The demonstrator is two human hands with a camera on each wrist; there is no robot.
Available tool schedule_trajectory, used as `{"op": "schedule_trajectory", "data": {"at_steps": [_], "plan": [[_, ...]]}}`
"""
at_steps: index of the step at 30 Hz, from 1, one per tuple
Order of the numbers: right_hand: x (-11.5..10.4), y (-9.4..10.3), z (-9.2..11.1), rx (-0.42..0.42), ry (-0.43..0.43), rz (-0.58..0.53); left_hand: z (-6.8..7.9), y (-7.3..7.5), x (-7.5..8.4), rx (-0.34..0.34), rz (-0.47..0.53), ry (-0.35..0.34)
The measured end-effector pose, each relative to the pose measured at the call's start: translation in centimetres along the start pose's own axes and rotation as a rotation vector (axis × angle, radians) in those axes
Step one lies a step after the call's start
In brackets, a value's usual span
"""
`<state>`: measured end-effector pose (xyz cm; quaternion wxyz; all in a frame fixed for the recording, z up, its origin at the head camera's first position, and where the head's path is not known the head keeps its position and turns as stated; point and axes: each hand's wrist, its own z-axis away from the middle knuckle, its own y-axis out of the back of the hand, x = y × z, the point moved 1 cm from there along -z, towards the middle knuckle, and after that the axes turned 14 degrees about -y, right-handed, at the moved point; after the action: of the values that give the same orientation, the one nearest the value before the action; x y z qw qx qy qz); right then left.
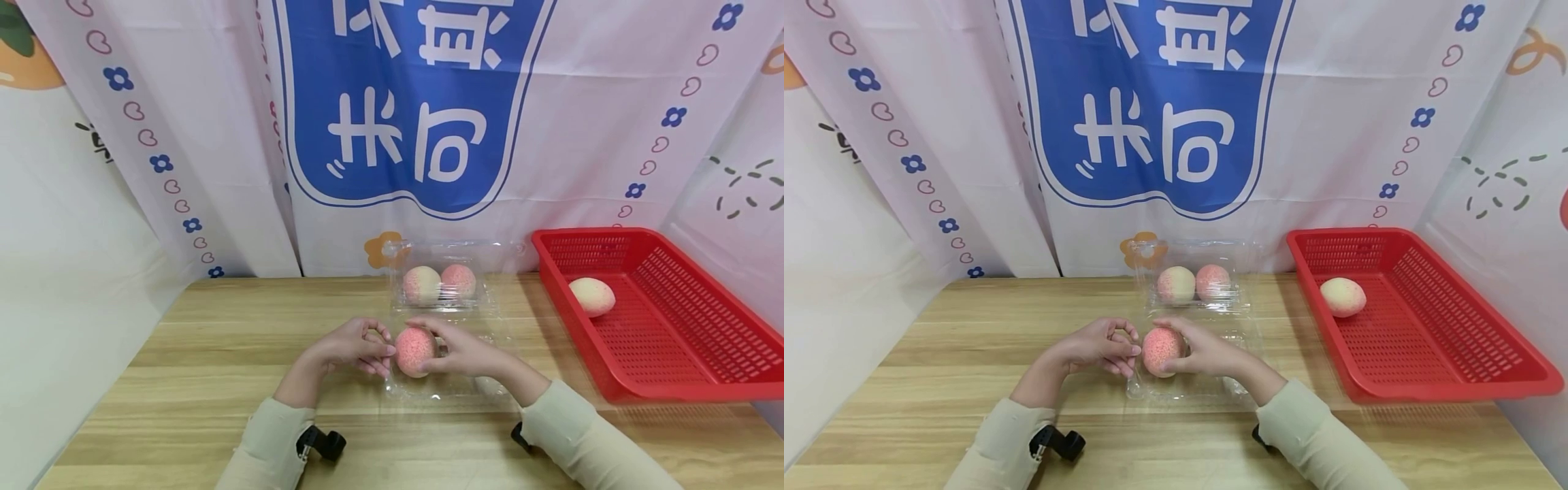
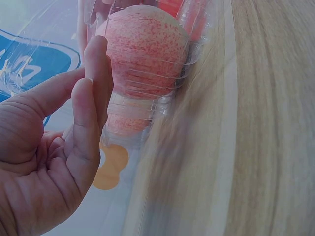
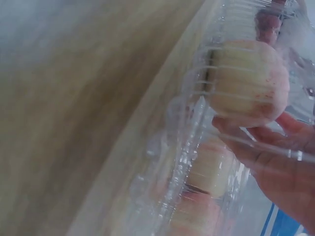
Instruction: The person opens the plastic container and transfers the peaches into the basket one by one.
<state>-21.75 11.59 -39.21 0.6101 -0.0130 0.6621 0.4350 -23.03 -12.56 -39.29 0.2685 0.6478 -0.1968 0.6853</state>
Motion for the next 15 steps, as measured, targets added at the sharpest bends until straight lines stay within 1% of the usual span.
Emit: {"op": "schedule_trajectory", "data": {"at_steps": [8, 15], "plan": [[0.52, -0.31, -0.49, -0.025, -0.023, -0.016, 0.00, 0.01, -0.02, -0.003, -0.006, 0.000], [0.56, -0.35, -0.73, -0.023, -0.032, 0.012, -0.10, -0.07, 0.03, 0.006, -0.003, 0.005]]}}
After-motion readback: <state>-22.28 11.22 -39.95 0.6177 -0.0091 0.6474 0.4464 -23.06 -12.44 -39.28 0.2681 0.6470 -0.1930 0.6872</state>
